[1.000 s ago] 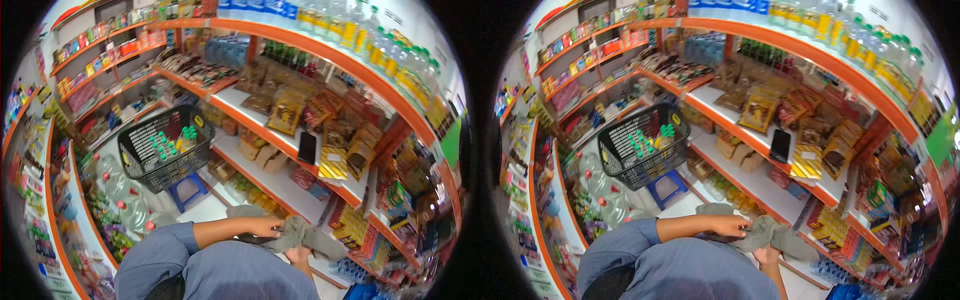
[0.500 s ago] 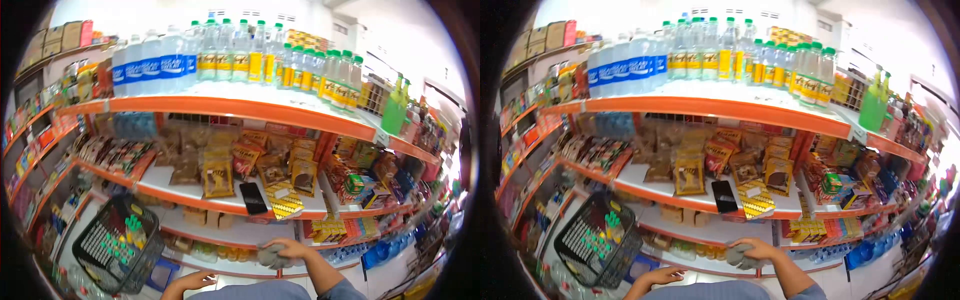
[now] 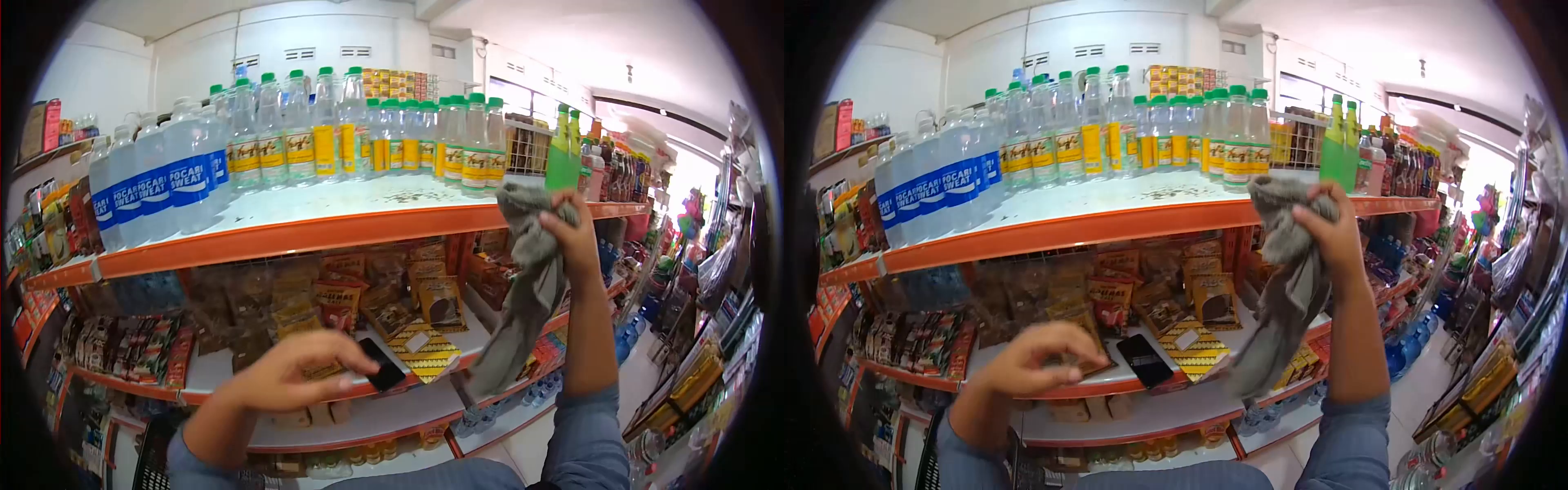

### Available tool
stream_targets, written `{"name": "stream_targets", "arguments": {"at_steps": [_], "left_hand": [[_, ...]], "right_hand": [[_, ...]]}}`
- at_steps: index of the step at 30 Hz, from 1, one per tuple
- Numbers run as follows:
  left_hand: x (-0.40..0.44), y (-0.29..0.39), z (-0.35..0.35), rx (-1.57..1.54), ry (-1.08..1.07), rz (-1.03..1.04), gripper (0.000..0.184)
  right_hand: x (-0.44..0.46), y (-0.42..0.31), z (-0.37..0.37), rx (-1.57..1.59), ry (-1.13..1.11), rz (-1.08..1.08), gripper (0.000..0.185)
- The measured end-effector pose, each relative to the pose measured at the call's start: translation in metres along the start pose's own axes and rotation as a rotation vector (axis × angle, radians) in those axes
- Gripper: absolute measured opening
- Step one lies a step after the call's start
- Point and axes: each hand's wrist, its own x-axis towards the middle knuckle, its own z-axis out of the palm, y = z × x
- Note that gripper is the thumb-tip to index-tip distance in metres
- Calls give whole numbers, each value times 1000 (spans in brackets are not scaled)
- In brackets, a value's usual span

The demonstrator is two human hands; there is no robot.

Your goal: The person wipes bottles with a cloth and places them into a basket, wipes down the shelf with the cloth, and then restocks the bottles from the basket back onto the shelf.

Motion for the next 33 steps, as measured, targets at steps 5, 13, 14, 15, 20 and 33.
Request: {"name": "stream_targets", "arguments": {"at_steps": [5, 13, 14, 15, 20, 33], "left_hand": [[126, 5, -21, -58, 263, -22, 29], [312, -25, -50, 171, 495, -326, 72], [325, -30, -47, 179, 498, -328, 72], [336, -35, -45, 210, 507, -390, 75], [372, -87, -36, 412, 681, -341, 70], [292, -14, -49, -229, 1016, 294, 43]], "right_hand": [[108, 24, -29, -39, -89, -126, 37], [186, 89, -25, -125, -355, 79, 51], [183, 90, -22, -211, -364, 45, 50], [186, 97, -21, -204, -369, 38, 50], [184, 109, -14, -556, -400, -63, 64], [180, 104, -7, -555, -385, -77, 64]]}}
